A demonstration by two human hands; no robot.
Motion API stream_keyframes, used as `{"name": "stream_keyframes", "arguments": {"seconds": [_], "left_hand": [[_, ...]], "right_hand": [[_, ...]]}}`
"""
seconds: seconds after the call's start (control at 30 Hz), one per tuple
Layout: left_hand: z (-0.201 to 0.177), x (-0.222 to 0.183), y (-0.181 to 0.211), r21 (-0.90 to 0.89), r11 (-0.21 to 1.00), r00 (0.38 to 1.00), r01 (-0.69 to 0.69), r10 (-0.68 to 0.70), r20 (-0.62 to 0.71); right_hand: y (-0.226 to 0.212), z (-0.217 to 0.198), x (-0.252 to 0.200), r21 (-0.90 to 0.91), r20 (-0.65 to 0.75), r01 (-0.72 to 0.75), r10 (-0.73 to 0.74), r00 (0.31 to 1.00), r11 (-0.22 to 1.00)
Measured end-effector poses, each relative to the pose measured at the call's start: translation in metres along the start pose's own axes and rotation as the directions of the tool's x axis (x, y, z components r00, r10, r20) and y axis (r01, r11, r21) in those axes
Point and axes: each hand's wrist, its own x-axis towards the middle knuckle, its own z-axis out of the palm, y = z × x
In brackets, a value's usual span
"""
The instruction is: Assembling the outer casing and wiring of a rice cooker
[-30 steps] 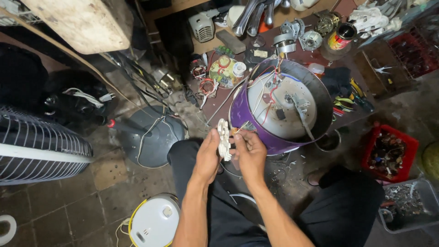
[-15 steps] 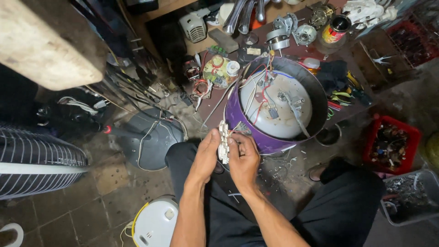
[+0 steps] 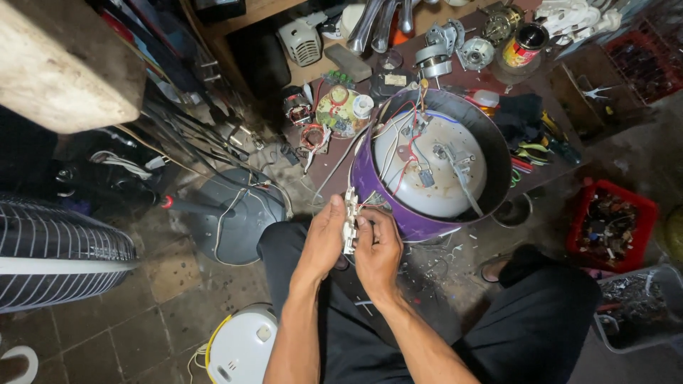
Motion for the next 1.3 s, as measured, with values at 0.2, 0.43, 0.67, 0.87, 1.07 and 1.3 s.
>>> {"name": "stream_keyframes", "arguments": {"seconds": [0.2,0.43,0.67,0.87,1.07,1.3], "left_hand": [[-0.001,0.002,-0.004,0.026,0.998,0.997,-0.057,0.055,0.059],[0.001,-0.003,-0.003,0.052,0.992,0.990,-0.111,0.106,0.095],[-0.002,-0.011,0.022,0.011,0.965,0.957,-0.263,0.260,0.128],[-0.004,-0.003,0.002,-0.034,0.956,0.949,-0.292,0.294,0.110],[0.000,-0.002,-0.006,-0.084,0.969,0.967,-0.234,0.241,0.080],[0.003,-0.004,0.000,-0.055,0.923,0.923,-0.380,0.382,0.038]], "right_hand": [[0.003,0.001,0.001,-0.052,0.003,0.088,-0.088,0.996,0.995],[0.001,-0.002,0.004,-0.099,0.022,0.159,-0.158,0.987,0.982],[-0.003,-0.004,0.009,-0.078,-0.001,0.278,-0.278,0.960,0.958],[-0.006,-0.006,0.008,-0.016,-0.022,0.241,-0.242,0.970,0.970],[-0.003,-0.005,0.007,0.007,-0.016,0.203,-0.203,0.979,0.979],[-0.010,-0.008,0.011,-0.110,-0.013,0.301,-0.304,0.953,0.947]]}}
